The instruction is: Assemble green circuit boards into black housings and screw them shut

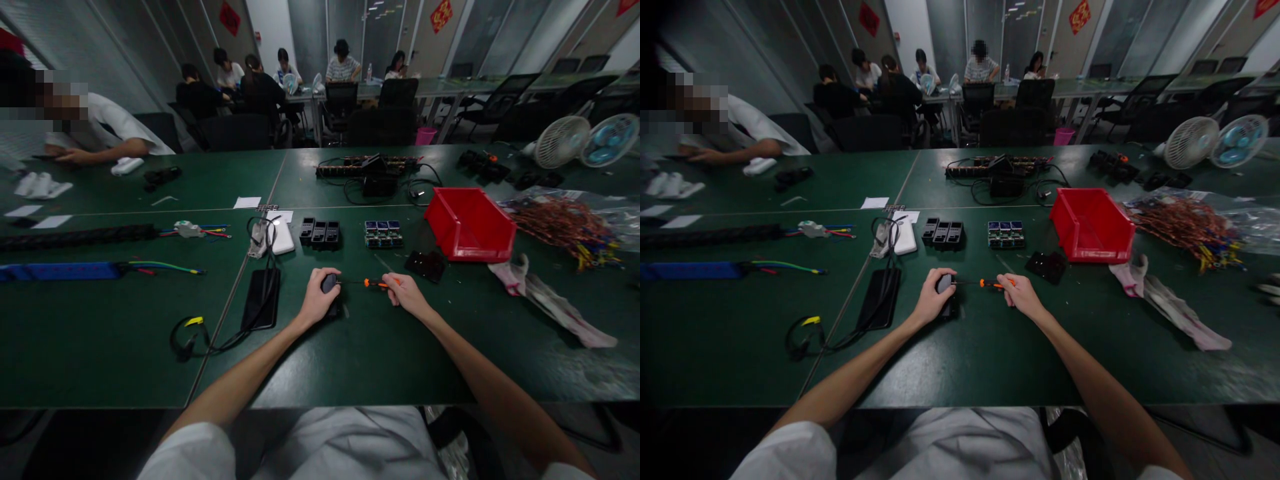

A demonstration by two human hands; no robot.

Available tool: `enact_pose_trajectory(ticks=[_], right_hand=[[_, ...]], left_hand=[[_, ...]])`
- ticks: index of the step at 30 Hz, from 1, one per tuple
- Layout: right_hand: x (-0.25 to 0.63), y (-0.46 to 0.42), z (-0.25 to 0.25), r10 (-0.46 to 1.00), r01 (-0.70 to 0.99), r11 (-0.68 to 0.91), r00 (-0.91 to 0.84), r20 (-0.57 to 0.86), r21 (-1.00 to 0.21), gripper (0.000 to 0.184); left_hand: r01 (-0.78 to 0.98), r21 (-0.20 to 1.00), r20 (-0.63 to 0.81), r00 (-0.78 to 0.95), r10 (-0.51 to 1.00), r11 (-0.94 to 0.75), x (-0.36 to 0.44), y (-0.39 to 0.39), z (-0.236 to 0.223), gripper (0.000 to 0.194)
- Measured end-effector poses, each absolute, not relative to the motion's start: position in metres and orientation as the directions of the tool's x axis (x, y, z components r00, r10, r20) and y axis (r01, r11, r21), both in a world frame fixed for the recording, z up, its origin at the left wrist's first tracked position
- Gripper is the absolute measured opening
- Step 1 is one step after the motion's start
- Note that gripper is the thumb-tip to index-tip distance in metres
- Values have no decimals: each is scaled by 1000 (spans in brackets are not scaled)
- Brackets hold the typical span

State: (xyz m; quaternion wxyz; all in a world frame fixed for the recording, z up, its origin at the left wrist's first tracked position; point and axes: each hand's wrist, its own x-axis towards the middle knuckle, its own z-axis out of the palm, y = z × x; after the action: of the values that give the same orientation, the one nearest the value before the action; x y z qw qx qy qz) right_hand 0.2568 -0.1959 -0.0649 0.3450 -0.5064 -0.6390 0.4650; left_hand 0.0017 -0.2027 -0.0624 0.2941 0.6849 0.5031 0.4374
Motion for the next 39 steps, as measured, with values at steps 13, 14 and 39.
enact_pose_trajectory(ticks=[13,14,39], right_hand=[[256,-198,-51,953,288,171,-291,84,-942,31],[257,-198,-51,952,289,168,-295,79,-943,31],[256,-196,-52,964,229,121,-257,60,-966,29]], left_hand=[[447,843,289,95,953,-300,1,-203,-61,26],[447,841,292,99,951,-305,1,-203,-61,27],[452,839,291,99,951,-304,1,-202,-63,26]])
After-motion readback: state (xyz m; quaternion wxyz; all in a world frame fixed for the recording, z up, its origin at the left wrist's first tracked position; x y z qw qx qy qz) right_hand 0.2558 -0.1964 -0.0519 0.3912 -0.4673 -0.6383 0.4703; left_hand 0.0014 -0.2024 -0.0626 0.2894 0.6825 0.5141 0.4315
